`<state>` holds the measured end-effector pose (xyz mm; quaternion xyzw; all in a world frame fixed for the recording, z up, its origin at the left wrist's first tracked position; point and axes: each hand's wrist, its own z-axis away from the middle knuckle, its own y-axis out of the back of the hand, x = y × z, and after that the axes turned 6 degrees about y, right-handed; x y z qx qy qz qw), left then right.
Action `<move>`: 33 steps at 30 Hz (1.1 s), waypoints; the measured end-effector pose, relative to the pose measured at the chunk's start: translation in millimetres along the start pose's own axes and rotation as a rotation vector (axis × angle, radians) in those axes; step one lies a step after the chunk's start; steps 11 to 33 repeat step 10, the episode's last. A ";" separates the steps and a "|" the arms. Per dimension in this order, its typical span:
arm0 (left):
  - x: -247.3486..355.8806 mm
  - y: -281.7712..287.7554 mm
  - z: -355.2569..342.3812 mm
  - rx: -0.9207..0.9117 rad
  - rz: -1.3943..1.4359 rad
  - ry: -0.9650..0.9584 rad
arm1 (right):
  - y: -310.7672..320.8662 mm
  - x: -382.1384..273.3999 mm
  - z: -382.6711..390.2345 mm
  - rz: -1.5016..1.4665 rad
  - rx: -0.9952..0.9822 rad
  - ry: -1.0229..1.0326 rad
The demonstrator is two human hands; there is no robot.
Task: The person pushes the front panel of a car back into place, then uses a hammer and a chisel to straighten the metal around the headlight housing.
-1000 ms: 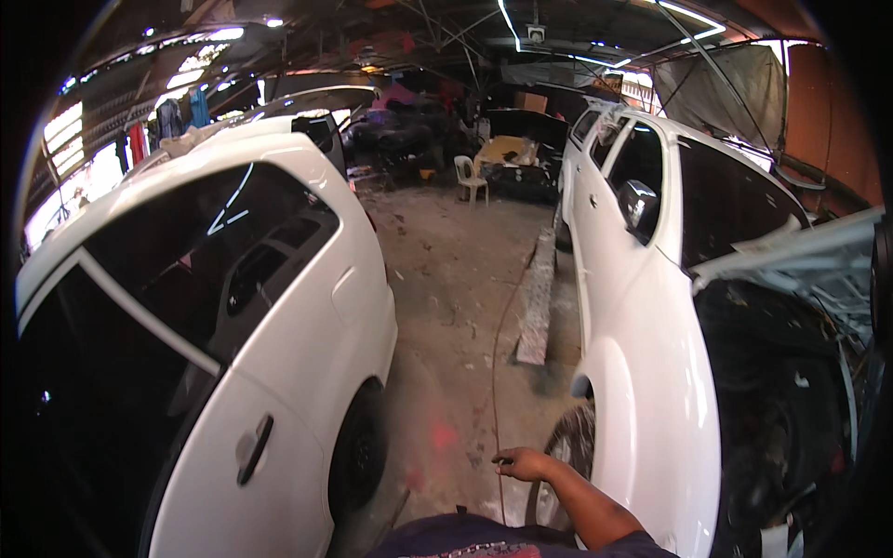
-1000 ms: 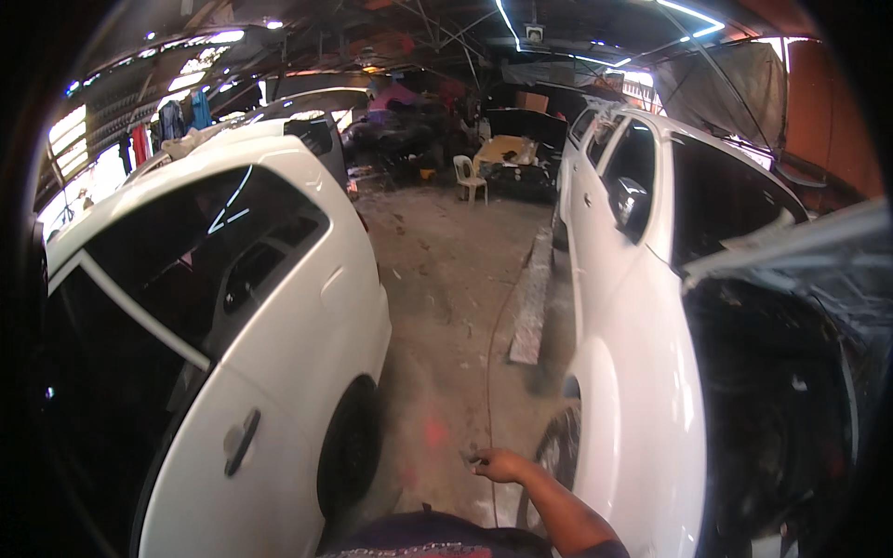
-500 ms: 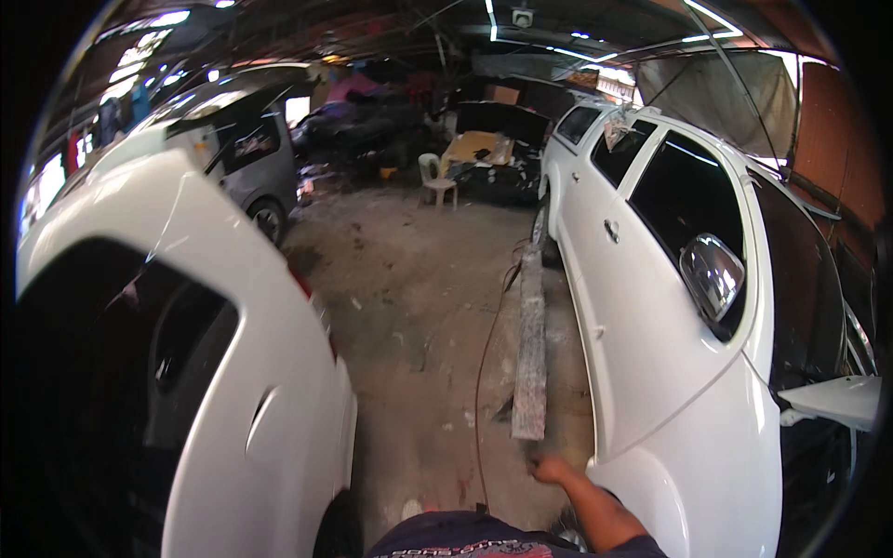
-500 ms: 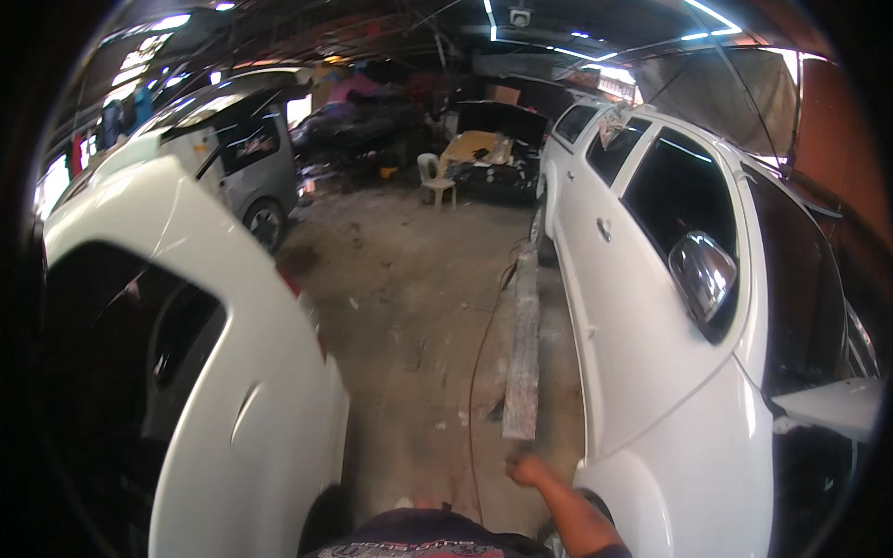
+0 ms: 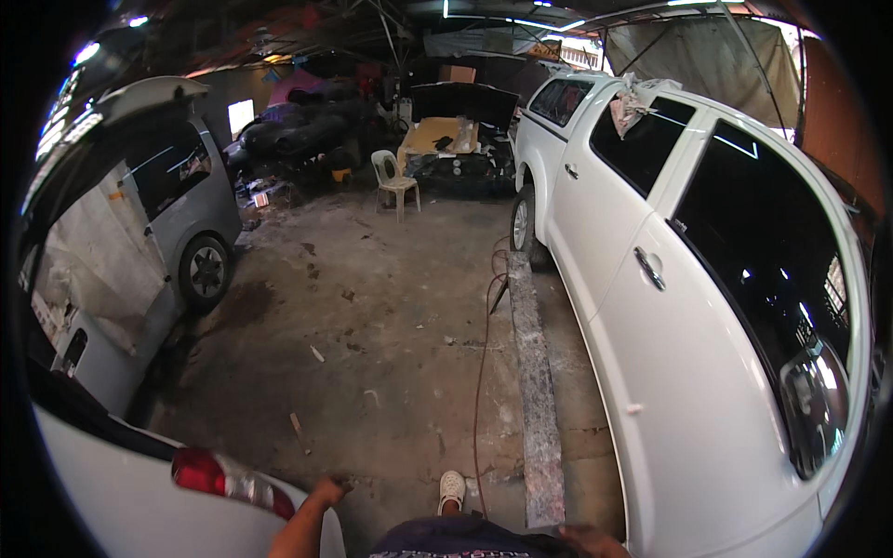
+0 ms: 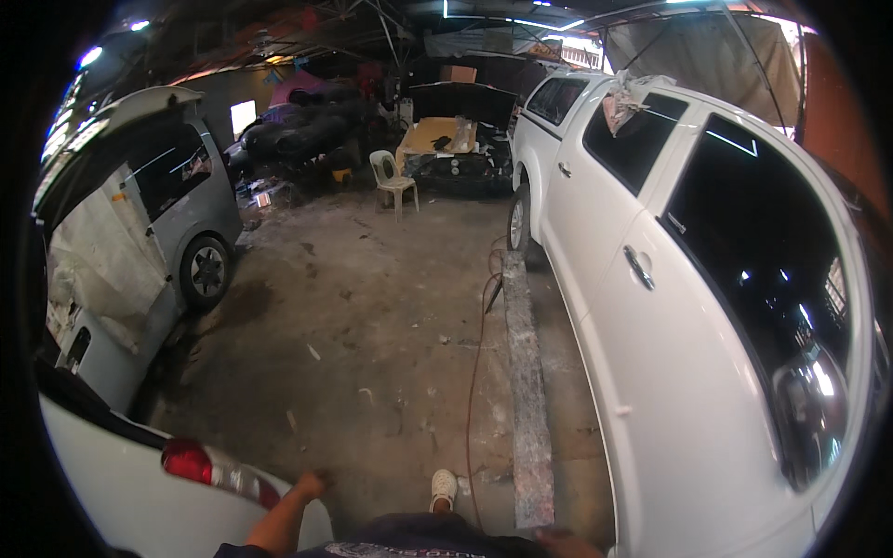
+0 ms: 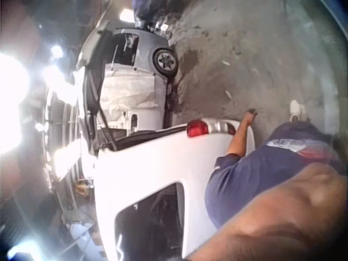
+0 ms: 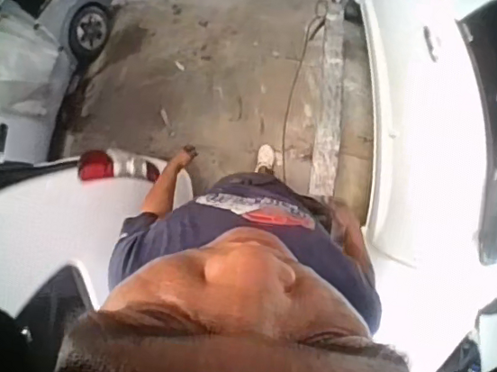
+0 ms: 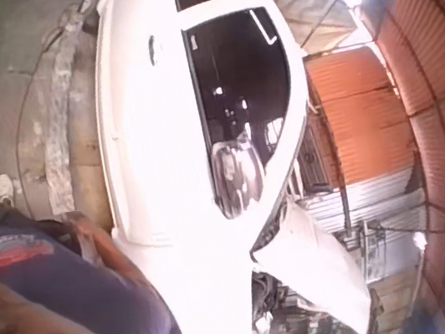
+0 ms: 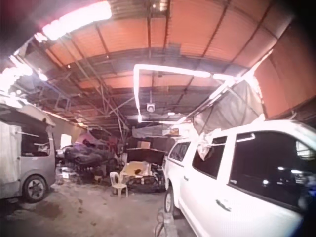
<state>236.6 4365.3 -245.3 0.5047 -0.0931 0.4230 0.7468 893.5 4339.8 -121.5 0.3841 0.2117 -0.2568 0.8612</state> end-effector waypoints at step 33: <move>-55.2 39.3 -140.0 -0.268 0.342 0.857 | 362.7 -463.6 -149.4 0.059 1.052 1.307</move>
